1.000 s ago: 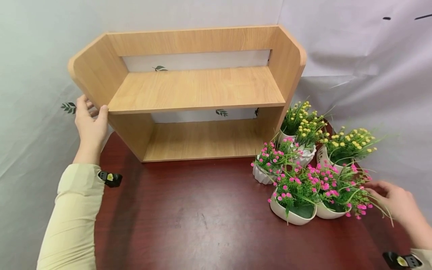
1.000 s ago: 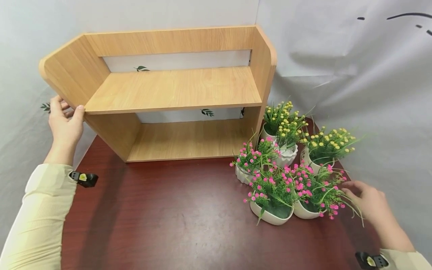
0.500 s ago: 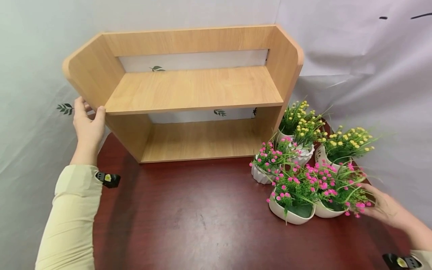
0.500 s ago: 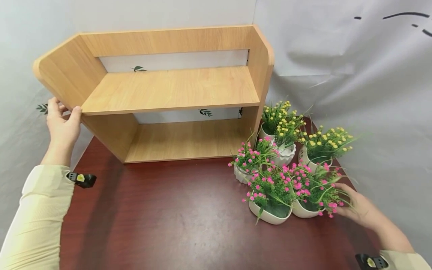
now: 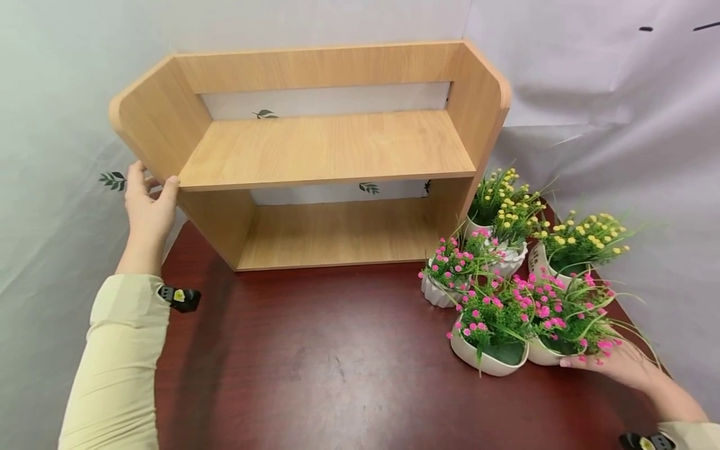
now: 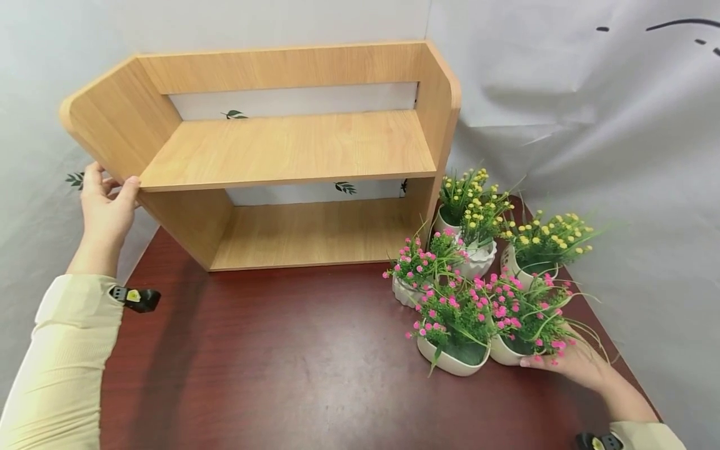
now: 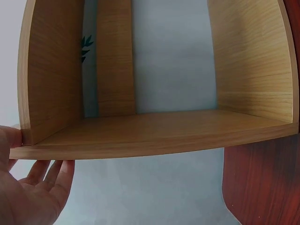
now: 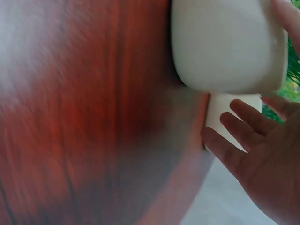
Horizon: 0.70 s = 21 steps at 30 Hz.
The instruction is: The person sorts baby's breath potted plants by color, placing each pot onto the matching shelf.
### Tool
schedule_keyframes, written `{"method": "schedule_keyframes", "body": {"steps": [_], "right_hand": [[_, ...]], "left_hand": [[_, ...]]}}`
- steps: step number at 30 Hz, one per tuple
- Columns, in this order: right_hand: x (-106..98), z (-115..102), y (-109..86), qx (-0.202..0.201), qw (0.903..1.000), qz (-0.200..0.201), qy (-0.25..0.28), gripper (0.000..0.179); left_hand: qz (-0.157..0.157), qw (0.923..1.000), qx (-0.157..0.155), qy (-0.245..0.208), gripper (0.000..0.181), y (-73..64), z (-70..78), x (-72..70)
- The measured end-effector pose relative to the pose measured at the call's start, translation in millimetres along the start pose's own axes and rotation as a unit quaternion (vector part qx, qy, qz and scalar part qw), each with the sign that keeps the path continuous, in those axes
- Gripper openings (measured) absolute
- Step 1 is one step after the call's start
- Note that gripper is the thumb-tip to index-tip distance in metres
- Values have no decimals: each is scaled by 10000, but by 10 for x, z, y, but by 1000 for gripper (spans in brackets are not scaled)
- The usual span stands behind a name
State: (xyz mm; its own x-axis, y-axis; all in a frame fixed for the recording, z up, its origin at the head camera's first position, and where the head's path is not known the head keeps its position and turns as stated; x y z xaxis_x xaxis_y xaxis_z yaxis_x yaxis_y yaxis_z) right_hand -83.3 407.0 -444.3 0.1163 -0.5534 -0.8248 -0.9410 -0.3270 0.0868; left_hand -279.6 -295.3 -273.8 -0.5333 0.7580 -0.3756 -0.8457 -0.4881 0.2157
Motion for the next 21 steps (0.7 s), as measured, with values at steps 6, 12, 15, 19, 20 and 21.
{"method": "schedule_keyframes", "body": {"steps": [6,12,15,19,20,21], "right_hand": [[82,0,-13,414,9986,227,-220,77],[172,-31,-21,-95,9932,1163,23,80],[176,-43,-30,28,9911,1329,-36,73],[167,-66,-19,-145,9902,1385,15,72],[163,-70,-17,-206,9897,1413,44,73],[161,-76,-16,-279,9892,1435,76,74]], "left_hand": [[29,9997,171,-170,43,13,5,10],[-143,9993,297,-171,45,44,12,-12],[-272,9987,176,-396,45,46,0,-20],[-426,9952,-20,-876,45,43,-12,-33],[-453,9943,-10,-969,45,44,-12,-34],[-482,9935,-1,-1032,45,44,-13,-35]]}}
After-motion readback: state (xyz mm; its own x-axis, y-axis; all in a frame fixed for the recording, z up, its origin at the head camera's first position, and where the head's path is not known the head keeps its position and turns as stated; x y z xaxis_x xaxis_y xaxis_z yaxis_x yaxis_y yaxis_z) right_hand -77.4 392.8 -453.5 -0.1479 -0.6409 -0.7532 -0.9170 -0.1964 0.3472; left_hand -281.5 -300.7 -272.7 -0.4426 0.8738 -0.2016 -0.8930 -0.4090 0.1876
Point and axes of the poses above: each hand's wrist, its own y-axis towards the middle knuckle, its own x-axis out of the palm, z = x × y, the point moved 3 cm from there along y, towards the middle knuckle, and after that the axes turned 8 degrees about -x, right-handed, at the moved point
